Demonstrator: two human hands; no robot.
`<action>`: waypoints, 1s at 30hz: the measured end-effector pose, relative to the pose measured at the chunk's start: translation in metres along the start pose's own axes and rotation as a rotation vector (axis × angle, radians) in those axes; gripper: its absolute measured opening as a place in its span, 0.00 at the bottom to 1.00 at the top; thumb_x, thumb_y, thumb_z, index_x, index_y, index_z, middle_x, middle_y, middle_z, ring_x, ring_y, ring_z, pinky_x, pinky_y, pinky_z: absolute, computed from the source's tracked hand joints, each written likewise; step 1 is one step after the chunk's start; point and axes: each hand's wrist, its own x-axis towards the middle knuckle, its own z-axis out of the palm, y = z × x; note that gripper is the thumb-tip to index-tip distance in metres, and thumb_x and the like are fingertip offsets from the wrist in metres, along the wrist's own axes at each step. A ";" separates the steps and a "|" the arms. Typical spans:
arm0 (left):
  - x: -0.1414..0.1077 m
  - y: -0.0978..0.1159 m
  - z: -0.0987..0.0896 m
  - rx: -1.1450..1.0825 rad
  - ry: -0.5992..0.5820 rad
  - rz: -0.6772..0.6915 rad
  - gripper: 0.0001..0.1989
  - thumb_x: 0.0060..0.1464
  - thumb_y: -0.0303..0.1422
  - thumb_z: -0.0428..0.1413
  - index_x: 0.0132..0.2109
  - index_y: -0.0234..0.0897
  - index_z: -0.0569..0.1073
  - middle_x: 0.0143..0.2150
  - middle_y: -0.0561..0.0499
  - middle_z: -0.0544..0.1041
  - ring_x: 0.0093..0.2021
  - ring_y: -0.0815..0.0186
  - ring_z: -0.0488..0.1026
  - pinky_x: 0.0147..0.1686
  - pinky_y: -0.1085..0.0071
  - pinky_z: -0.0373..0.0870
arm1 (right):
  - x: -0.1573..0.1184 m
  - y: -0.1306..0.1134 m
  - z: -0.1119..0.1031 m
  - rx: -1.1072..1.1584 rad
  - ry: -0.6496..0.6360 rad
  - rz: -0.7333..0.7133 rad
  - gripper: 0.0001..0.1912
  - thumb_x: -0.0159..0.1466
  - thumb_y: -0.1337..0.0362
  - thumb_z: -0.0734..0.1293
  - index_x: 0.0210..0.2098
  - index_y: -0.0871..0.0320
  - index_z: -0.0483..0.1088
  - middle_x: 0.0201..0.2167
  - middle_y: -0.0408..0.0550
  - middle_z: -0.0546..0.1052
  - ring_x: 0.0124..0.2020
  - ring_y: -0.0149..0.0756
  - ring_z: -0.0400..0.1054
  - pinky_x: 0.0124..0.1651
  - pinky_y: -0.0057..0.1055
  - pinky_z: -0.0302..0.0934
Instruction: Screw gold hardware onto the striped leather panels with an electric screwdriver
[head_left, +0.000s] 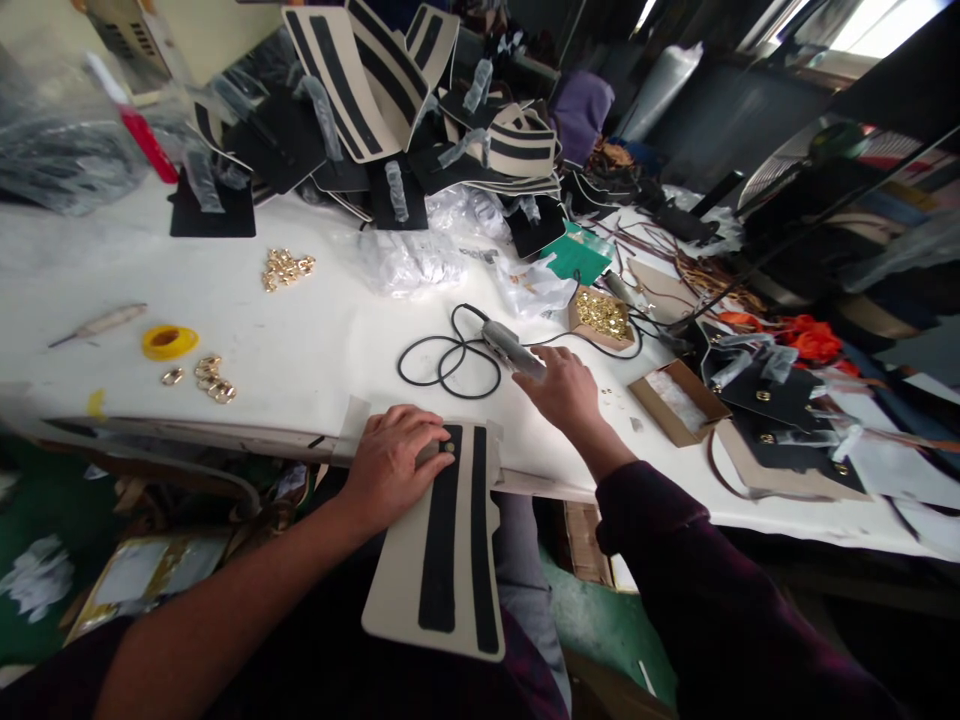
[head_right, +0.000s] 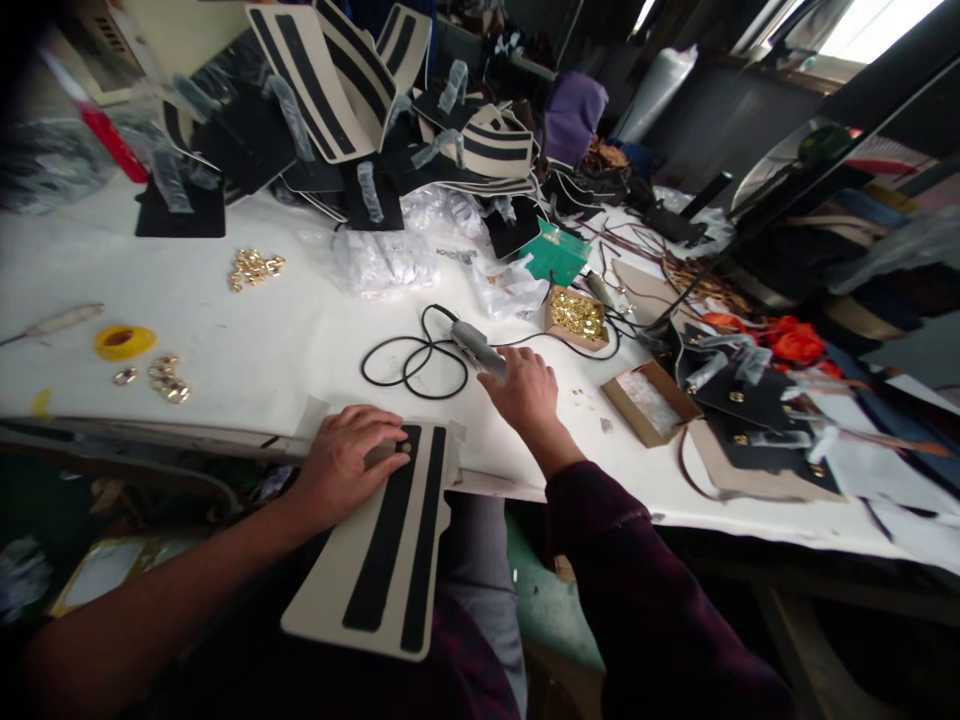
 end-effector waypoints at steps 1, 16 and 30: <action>0.000 0.000 0.000 0.000 -0.001 -0.004 0.07 0.62 0.35 0.64 0.47 0.44 0.79 0.55 0.48 0.83 0.58 0.52 0.73 0.54 0.51 0.67 | 0.008 0.005 0.004 -0.041 -0.050 0.008 0.27 0.65 0.53 0.73 0.60 0.56 0.74 0.55 0.61 0.78 0.54 0.55 0.72 0.53 0.44 0.64; 0.000 0.002 -0.002 0.019 -0.003 0.017 0.07 0.62 0.35 0.64 0.47 0.44 0.79 0.54 0.49 0.83 0.57 0.53 0.74 0.52 0.53 0.66 | -0.033 -0.020 -0.043 1.521 -0.298 0.181 0.22 0.56 0.52 0.80 0.45 0.53 0.74 0.45 0.48 0.79 0.43 0.39 0.76 0.49 0.41 0.75; -0.001 0.002 -0.002 0.010 -0.002 0.011 0.07 0.63 0.37 0.64 0.48 0.45 0.79 0.55 0.49 0.82 0.58 0.53 0.73 0.53 0.53 0.67 | -0.076 -0.110 -0.038 1.355 0.041 0.043 0.20 0.63 0.62 0.74 0.53 0.51 0.71 0.39 0.43 0.78 0.40 0.38 0.76 0.39 0.34 0.72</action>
